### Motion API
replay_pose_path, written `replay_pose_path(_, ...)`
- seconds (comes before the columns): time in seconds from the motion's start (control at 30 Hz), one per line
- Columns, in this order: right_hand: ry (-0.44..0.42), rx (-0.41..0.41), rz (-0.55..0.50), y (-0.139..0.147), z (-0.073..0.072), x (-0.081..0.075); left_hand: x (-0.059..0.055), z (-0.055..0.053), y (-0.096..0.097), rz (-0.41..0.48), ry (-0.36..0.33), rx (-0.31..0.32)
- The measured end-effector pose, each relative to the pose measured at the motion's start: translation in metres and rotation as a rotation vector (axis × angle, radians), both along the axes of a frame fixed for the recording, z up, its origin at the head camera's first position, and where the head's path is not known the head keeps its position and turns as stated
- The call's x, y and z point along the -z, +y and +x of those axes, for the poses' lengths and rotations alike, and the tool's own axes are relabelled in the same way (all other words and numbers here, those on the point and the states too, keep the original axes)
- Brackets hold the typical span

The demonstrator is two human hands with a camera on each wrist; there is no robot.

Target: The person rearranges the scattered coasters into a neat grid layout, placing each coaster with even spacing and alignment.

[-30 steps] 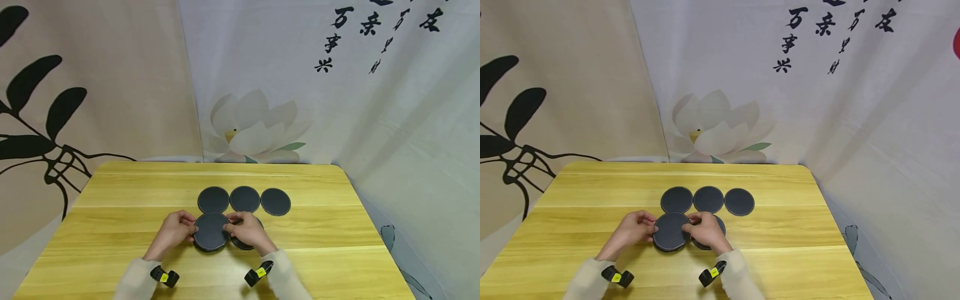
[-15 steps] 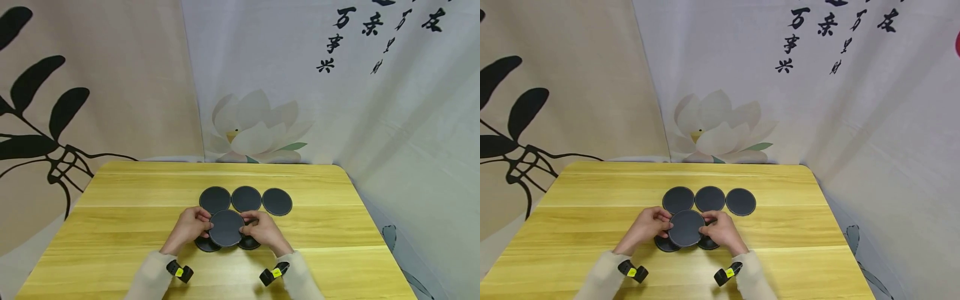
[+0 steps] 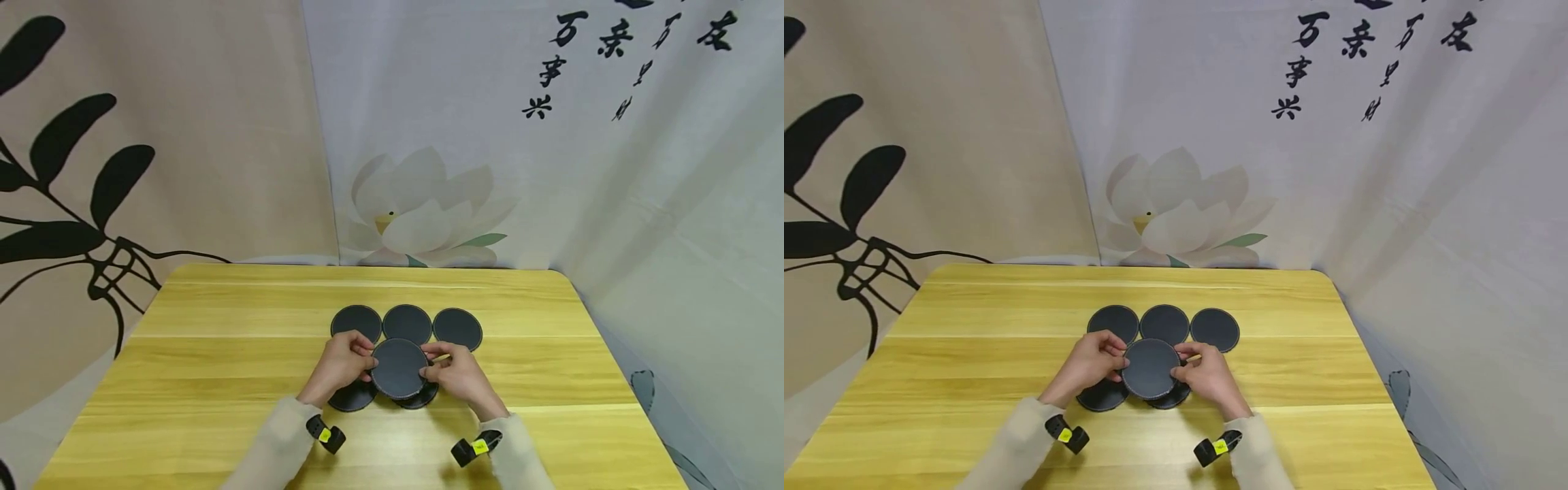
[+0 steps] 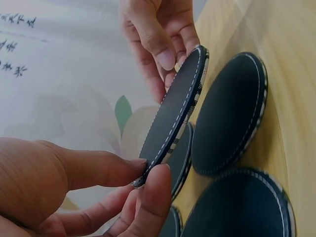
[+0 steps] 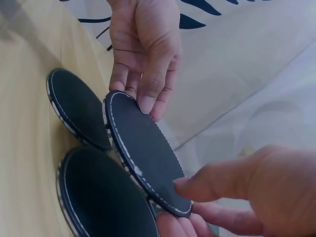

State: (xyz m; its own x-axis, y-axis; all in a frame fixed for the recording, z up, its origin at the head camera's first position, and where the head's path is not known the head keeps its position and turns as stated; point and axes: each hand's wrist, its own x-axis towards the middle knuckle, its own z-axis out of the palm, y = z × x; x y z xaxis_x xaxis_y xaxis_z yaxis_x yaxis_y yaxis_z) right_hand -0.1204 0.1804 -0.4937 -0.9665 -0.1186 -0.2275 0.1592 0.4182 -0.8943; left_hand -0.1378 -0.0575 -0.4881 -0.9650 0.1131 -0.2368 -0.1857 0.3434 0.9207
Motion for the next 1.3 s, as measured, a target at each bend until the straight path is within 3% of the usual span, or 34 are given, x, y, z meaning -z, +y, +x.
replay_pose_path(0.53,0.005,0.085,0.032,0.038,0.003,-0.002,0.006,-0.01,0.041,0.039,0.005,0.069)
replay_pose_path(0.97,-0.009,0.136,0.09,0.07,0.004,-0.001,0.006,-0.012,0.08,0.053,0.006,0.092)
replay_pose_path(1.3,-0.023,0.171,0.124,0.091,0.008,0.005,0.014,-0.015,0.107,0.027,0.017,0.101)
